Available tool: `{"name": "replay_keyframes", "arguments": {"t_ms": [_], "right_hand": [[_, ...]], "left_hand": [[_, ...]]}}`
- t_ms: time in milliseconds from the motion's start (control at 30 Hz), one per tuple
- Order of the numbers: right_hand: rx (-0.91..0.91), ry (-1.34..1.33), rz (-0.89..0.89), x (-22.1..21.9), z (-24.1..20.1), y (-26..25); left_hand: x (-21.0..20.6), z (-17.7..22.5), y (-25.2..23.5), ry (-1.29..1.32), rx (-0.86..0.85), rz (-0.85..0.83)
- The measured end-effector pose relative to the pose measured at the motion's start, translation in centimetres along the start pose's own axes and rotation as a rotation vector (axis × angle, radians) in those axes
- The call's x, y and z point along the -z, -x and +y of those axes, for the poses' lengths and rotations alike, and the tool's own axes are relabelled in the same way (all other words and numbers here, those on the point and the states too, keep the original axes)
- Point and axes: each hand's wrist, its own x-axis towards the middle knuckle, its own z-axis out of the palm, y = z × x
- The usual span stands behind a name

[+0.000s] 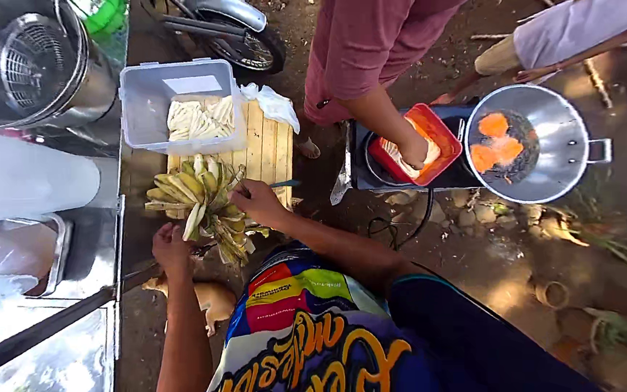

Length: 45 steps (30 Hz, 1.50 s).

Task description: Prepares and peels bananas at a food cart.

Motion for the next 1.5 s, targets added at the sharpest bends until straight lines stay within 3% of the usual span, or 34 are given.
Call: {"name": "replay_keyframes", "arguments": {"t_ms": [133, 333, 467, 633, 833, 967, 1133, 1200, 1300, 1500], "right_hand": [[0.016, 0.008, -0.037, -0.2, -0.4, 0.0], [0.015, 0.071, -0.023, 1.6, -1.6, 1.5], [-0.046, 0.143, -0.022, 2.3, -2.3, 2.7], [-0.032, 0.073, 0.043, 1.8, 2.3, -0.3], [-0.045, 0.206, -0.039, 1.0, 2.6, -1.2], [-0.038, 0.266, -0.050, 0.7, 3.0, -1.3], [-0.010, 0.307, -0.039, 0.2, 2.6, -1.3], [0.021, 0.310, -0.025, 0.2, 2.5, -1.2], [0.120, 0.313, -0.022, 0.1, 2.6, -0.9], [0.130, 0.326, -0.033, 0.2, 2.7, -0.9]], "left_hand": [[-0.9, 0.1, -0.7, 0.007, 0.064, -0.266], [-0.8, 4.3, -1.8, 0.050, 0.135, -0.407], [0.7, 3.6, -2.7, 0.265, 0.294, -0.379], [0.7, 2.3, -5.1, 0.312, 0.264, -0.353], [0.0, 3.1, -5.1, 0.407, 0.186, -0.334], [0.8, 2.8, -4.9, 0.240, 0.129, -0.323], [0.8, 6.0, -2.8, -0.148, -0.034, 0.205], [0.5, 8.2, -1.6, -0.210, -0.092, 0.185], [-0.3, 9.5, -2.2, -0.329, -0.082, -0.032], [-2.7, 10.0, -4.8, -0.445, -0.018, -0.037]]}}
